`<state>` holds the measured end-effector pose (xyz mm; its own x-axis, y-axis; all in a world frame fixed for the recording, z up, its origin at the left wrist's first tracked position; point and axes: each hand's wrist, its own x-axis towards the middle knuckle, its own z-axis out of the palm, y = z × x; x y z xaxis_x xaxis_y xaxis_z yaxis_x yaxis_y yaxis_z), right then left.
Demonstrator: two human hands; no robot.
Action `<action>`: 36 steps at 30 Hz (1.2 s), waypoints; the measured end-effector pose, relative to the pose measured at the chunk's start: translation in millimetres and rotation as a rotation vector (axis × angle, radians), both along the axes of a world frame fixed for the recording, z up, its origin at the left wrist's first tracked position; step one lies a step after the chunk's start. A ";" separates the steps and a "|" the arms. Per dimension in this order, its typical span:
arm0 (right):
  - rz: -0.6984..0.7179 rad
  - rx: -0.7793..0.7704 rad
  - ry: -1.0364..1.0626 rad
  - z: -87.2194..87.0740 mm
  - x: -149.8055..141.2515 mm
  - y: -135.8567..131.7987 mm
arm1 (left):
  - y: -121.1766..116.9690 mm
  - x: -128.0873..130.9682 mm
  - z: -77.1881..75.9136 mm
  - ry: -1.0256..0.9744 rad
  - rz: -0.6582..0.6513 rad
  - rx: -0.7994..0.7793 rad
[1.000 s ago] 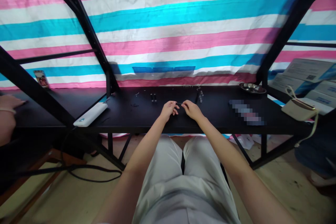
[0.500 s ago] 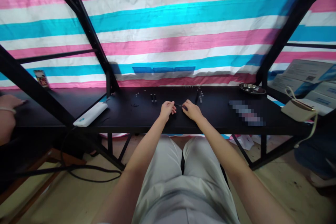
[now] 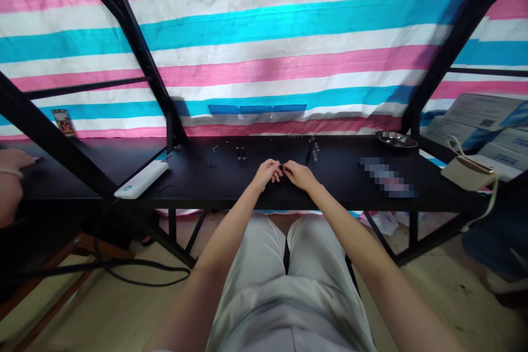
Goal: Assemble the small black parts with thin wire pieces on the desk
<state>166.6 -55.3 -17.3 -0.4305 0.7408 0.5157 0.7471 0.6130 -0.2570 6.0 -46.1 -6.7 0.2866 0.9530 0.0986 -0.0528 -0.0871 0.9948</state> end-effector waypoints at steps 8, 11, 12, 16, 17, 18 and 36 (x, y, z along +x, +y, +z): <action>-0.022 -0.052 -0.085 4.3 -0.3 -1.8 | -0.4 2.7 -4.4 0.113 -0.006 0.095; -0.021 -0.044 -0.072 2.2 0.4 0.1 | -0.4 3.1 -4.8 0.116 0.002 0.097; -0.018 -0.041 -0.062 1.2 0.7 0.9 | -0.3 3.1 -5.0 0.115 0.005 0.097; -0.002 -0.034 -0.037 -0.9 1.7 2.6 | 0.2 2.9 -5.6 0.121 0.018 0.103; 0.001 -0.034 -0.037 -0.7 1.7 2.3 | 0.3 2.9 -5.7 0.121 0.019 0.104; 0.006 -0.035 -0.039 -0.2 1.6 1.7 | 0.2 3.0 -5.6 0.120 0.019 0.102; -0.685 -0.111 0.331 -7.4 42.6 22.5 | 1.6 3.0 -6.7 0.115 0.050 0.066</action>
